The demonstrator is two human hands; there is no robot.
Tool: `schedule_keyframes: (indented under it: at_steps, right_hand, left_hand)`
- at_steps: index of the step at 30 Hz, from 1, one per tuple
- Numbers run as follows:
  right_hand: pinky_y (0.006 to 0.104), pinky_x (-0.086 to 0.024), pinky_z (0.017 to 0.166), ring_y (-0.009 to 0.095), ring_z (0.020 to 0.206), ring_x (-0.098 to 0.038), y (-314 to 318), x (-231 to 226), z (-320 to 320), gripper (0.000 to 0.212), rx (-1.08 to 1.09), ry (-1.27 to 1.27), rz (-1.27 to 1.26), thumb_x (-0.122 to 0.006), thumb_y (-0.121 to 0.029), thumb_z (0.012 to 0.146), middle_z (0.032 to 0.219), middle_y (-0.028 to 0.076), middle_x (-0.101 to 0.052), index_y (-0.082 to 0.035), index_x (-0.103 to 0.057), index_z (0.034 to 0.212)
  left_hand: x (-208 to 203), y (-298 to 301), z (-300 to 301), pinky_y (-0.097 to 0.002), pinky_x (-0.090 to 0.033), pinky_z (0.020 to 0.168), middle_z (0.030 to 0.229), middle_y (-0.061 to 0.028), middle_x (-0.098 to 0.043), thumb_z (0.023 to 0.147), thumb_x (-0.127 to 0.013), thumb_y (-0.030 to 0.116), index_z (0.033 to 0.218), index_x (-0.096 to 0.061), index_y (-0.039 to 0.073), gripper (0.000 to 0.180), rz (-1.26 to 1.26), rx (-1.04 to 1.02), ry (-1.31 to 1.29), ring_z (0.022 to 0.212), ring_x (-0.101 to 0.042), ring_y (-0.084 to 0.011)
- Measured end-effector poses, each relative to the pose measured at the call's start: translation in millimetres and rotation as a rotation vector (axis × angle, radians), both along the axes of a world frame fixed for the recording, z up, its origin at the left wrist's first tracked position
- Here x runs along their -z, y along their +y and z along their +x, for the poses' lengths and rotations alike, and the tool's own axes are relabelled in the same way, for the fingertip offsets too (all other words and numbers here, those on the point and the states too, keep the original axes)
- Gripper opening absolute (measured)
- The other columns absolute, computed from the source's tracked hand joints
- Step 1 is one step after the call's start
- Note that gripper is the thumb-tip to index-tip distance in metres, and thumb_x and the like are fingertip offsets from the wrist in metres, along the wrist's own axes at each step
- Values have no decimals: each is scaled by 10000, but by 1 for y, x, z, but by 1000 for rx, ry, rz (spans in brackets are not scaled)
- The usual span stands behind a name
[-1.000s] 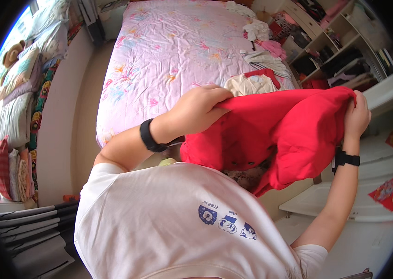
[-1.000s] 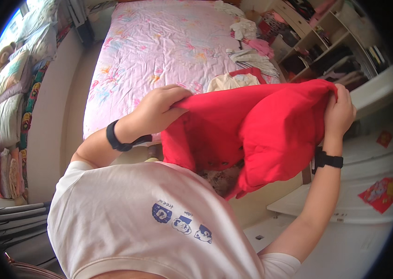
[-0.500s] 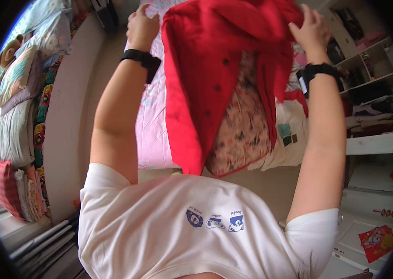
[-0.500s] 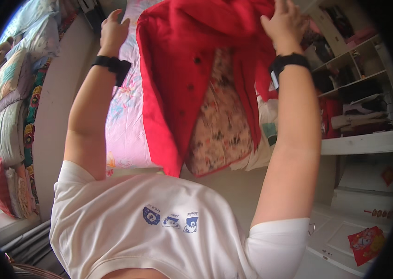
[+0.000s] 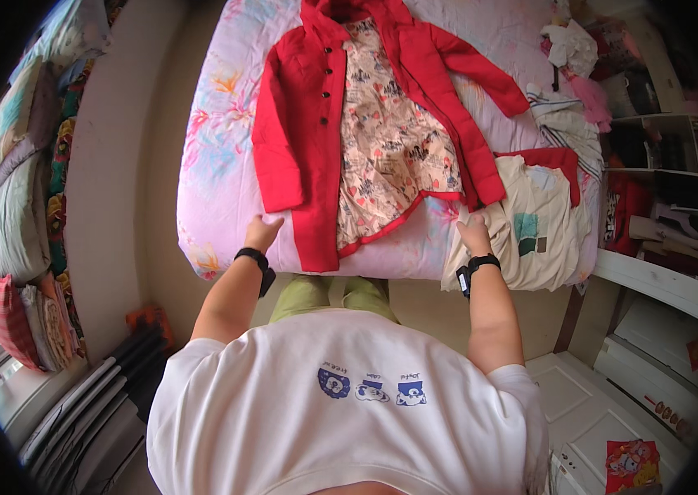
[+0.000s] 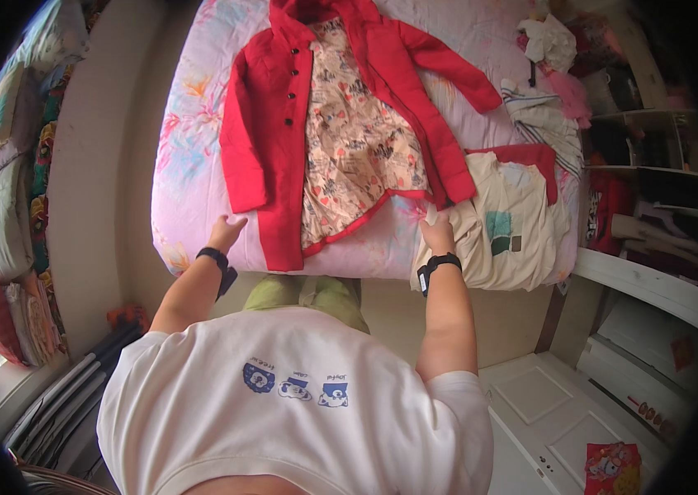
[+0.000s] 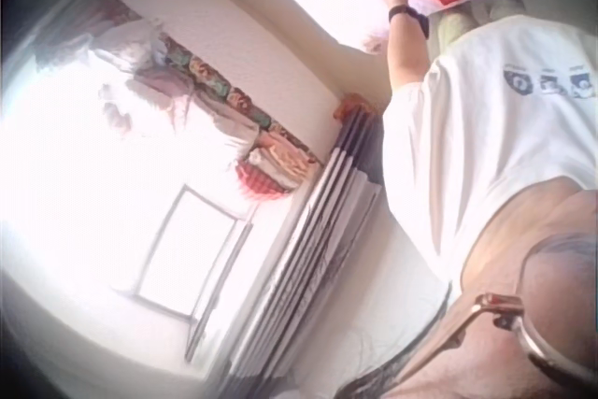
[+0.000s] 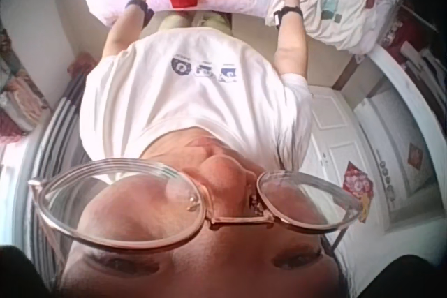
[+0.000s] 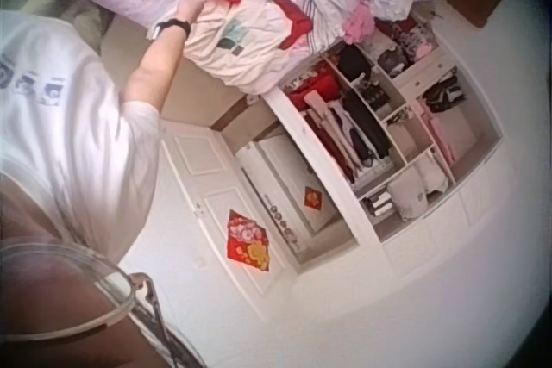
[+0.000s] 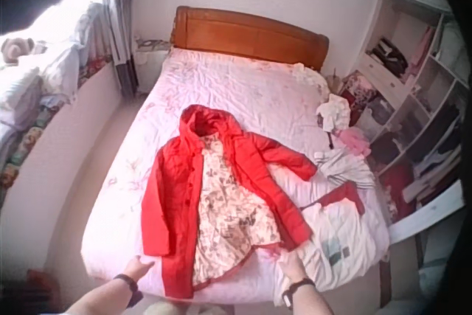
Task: The person folds a red puffer jacket on a bed, zips it closed, and places it in a closet. They then fold a second red jacket and place it in the same closet. Finally, they pick up a pink fluffy item from the bed.
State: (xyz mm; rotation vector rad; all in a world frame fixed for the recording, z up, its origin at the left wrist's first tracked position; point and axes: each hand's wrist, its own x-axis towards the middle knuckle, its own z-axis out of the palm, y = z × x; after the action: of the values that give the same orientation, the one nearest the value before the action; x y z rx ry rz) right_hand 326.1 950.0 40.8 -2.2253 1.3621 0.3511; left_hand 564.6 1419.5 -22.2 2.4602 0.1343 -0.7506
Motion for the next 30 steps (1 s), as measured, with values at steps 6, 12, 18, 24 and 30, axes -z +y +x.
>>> schedule_keyframes:
  at_steps: [6,12,18,24,30]
  right_hand:
    - [442,-452,936,447,1097,-559,-38,80,-41,679,222,-18,34,-656,-357,759,1130,343,-579,131,-458,1188]
    - [354,-455,711,266,772,-578,-100,155,-36,417,608,-362,473,-633,-378,812,891,127,-597,0,-573,977]
    - [350,-497,746,212,831,-565,-107,145,-2,273,1148,-820,849,-629,-276,863,985,60,-608,-143,-561,1092]
    - [331,-517,780,215,866,-638,-102,118,-11,202,1032,-1120,1080,-629,-139,845,993,73,-676,-52,-615,1027]
    - [319,-508,745,204,878,-619,-119,59,-54,248,668,-1305,709,-598,-119,825,1015,70,-633,-35,-596,1058]
  left_hand:
    - [44,-12,-92,-337,-496,867,1122,-227,-611,768,-765,362,1310,-413,-60,772,-214,-172,306,1059,-594,-268]
    - [40,-30,-116,-269,-496,771,1023,-82,-663,893,-649,201,1139,-593,-31,343,-570,-417,346,883,-624,-150]
    - [5,68,-92,-308,-466,877,1137,-143,-630,932,-587,263,1220,-559,-58,432,-72,90,-278,1066,-574,-181]
    - [-14,79,-66,-431,-468,873,1128,-196,-593,877,-613,302,1164,-586,29,397,222,-273,-336,1030,-581,-335]
    - [-20,-17,-110,-510,-304,1063,1467,-151,-341,662,-782,462,1413,-382,228,883,452,276,-450,1335,-351,-326]
